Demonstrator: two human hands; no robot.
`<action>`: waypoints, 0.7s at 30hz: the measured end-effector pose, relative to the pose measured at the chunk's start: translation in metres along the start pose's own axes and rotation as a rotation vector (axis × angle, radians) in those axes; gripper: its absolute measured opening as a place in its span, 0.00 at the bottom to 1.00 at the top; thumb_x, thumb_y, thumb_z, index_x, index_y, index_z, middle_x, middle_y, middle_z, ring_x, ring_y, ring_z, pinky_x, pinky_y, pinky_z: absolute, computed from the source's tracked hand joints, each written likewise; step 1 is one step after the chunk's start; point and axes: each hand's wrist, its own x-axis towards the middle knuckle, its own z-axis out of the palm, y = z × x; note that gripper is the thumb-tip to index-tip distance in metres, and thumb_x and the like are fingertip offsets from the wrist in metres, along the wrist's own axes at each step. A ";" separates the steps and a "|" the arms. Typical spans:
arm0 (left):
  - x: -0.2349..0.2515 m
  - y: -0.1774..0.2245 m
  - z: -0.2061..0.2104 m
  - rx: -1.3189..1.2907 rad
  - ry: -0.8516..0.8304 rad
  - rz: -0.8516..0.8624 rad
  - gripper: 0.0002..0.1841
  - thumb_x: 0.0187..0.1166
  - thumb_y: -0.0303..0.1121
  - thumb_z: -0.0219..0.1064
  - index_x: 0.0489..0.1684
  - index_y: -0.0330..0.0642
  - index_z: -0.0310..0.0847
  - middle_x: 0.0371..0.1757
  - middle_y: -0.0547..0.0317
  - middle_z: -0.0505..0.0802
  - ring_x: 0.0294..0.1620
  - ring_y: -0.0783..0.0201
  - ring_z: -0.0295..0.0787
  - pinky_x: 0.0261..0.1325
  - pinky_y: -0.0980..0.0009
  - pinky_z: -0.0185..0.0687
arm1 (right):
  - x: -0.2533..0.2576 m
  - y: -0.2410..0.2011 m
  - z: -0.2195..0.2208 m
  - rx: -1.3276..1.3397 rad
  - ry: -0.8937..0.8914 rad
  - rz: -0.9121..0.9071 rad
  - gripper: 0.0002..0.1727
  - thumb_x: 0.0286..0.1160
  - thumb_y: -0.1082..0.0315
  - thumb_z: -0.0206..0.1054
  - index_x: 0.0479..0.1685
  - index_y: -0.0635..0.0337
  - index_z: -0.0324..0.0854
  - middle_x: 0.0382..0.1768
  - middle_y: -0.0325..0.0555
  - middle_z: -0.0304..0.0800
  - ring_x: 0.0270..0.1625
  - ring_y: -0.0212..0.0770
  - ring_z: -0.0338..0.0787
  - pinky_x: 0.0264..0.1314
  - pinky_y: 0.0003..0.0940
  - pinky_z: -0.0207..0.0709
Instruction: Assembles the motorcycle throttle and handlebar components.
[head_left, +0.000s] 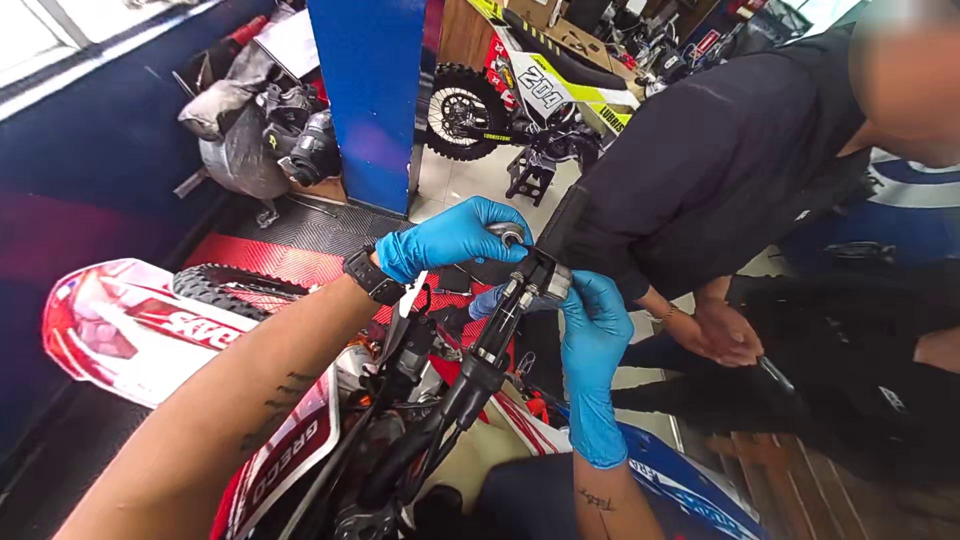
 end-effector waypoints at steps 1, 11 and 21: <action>0.000 0.000 0.001 0.005 -0.005 0.003 0.06 0.72 0.25 0.74 0.43 0.42 0.92 0.36 0.66 0.94 0.32 0.78 0.85 0.34 0.82 0.80 | -0.002 0.001 -0.001 -0.005 -0.006 0.003 0.08 0.68 0.80 0.72 0.45 0.69 0.87 0.43 0.46 0.91 0.46 0.33 0.91 0.51 0.26 0.89; 0.000 0.004 0.012 0.050 0.073 -0.001 0.05 0.71 0.28 0.77 0.41 0.42 0.92 0.32 0.67 0.93 0.29 0.77 0.85 0.32 0.82 0.81 | -0.014 0.012 -0.003 0.043 -0.016 0.027 0.11 0.71 0.80 0.69 0.52 0.71 0.86 0.47 0.47 0.91 0.49 0.33 0.91 0.56 0.26 0.88; -0.001 0.000 0.002 0.043 0.072 -0.021 0.04 0.75 0.30 0.74 0.42 0.44 0.92 0.34 0.67 0.93 0.27 0.78 0.84 0.28 0.82 0.79 | -0.014 0.017 -0.003 0.086 0.001 0.028 0.12 0.69 0.80 0.69 0.51 0.70 0.87 0.49 0.47 0.92 0.52 0.35 0.91 0.57 0.28 0.88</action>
